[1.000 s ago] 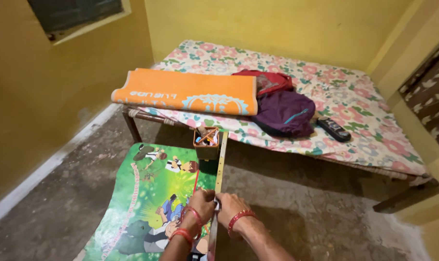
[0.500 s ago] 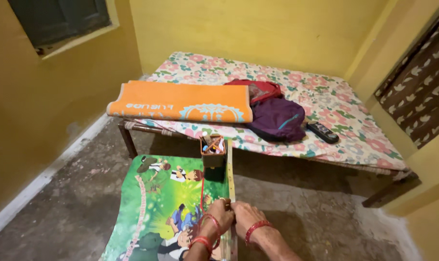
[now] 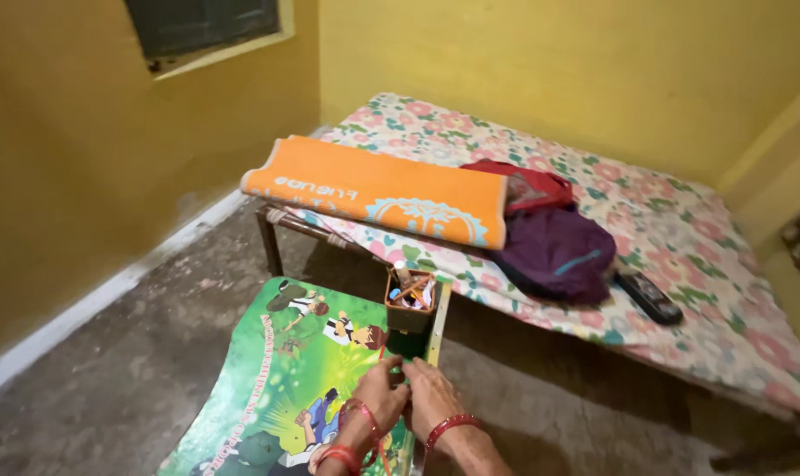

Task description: The person assembles a themed children's desk by aligning wooden panels, fitting parts of a frame together, and checking measurements using a yellow tape measure.

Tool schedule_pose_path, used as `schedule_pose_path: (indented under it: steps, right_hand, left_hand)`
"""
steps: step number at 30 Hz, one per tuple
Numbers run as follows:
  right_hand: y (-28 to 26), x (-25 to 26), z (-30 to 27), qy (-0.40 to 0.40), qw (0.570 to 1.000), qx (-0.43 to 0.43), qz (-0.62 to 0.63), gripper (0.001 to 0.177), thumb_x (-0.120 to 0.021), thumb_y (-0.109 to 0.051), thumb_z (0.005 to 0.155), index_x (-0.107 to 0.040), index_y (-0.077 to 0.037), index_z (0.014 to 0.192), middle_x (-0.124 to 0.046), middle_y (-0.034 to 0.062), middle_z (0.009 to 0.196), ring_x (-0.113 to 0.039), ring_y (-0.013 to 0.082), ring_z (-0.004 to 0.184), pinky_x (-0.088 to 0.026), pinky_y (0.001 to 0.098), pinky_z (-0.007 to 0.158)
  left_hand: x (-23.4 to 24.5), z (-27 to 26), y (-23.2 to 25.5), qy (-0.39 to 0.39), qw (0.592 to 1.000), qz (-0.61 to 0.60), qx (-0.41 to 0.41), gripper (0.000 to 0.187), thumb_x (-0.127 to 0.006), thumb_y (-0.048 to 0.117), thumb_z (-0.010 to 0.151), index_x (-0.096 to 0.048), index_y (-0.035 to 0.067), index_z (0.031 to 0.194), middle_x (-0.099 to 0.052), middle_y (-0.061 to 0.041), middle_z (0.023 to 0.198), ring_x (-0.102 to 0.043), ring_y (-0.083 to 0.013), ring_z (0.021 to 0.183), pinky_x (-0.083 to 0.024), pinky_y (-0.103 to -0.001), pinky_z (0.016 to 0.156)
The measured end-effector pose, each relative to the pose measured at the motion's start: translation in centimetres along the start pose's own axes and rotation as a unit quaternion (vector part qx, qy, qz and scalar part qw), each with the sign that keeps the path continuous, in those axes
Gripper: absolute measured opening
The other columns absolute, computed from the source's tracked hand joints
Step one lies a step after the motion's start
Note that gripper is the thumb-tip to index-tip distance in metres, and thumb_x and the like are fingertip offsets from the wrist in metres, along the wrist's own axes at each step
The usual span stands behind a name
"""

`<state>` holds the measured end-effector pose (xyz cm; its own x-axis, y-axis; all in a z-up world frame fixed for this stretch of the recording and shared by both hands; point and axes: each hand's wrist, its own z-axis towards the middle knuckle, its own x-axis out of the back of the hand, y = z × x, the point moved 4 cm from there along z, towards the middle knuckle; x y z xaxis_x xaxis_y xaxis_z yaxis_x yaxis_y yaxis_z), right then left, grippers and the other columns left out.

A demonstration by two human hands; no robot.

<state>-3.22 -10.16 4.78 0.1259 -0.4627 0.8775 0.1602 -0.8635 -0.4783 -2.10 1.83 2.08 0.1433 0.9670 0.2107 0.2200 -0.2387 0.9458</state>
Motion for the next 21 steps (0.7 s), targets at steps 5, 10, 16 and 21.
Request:
schedule_pose_path:
  steps: [5, 10, 16, 21]
  right_hand:
    - [3.4, -2.9, 3.5, -0.034, 0.999, -0.032, -0.026, 0.063, -0.069, -0.01, 0.082, -0.053, -0.014, 0.143, -0.043, 0.0168, 0.156, -0.04, 0.0319, 0.147, -0.033, 0.0417, 0.122]
    - [3.4, -3.2, 5.9, -0.004, 0.999, -0.036, -0.017, 0.07, -0.073, -0.015, 0.08, -0.049, -0.013, 0.146, -0.039, 0.0162, 0.158, -0.034, 0.0312, 0.15, -0.026, 0.0421, 0.124]
    - [3.8, -1.4, 7.4, -0.042, 0.995, -0.08, -0.051, 0.089, -0.075, -0.022, 0.081, -0.032, -0.017, 0.159, -0.024, 0.0105, 0.165, -0.017, 0.0262, 0.155, -0.018, 0.0443, 0.125]
    - [5.6, -3.6, 7.5, 0.011, 0.998, -0.027, -0.053, 0.086, -0.062, 0.008, 0.074, -0.034, -0.008, 0.153, -0.02, 0.0153, 0.167, -0.006, 0.0314, 0.159, -0.021, 0.039, 0.127]
  left_hand:
    - [2.0, 0.3, -2.3, 0.048, 0.996, 0.071, 0.022, 0.048, -0.063, 0.01, 0.088, -0.059, 0.003, 0.136, -0.075, -0.015, 0.122, -0.076, -0.024, 0.111, -0.061, -0.034, 0.095]
    - [3.8, 2.1, -3.1, 0.08, 0.992, 0.096, 0.031, 0.044, -0.066, 0.013, 0.086, -0.065, 0.006, 0.13, -0.076, -0.011, 0.122, -0.076, -0.0235, 0.11, -0.06, -0.034, 0.095]
    - [2.5, 3.7, -2.6, 0.061, 0.986, 0.156, 0.011, 0.05, -0.066, 0.014, 0.084, -0.063, 0.01, 0.134, -0.07, -0.014, 0.129, -0.067, -0.0307, 0.121, -0.051, -0.039, 0.107]
    - [1.8, 5.9, -0.8, 0.087, 0.978, 0.174, -0.075, 0.072, -0.073, 0.012, 0.078, -0.044, 0.004, 0.143, -0.055, -0.02, 0.14, -0.048, -0.0361, 0.135, -0.037, -0.042, 0.115]
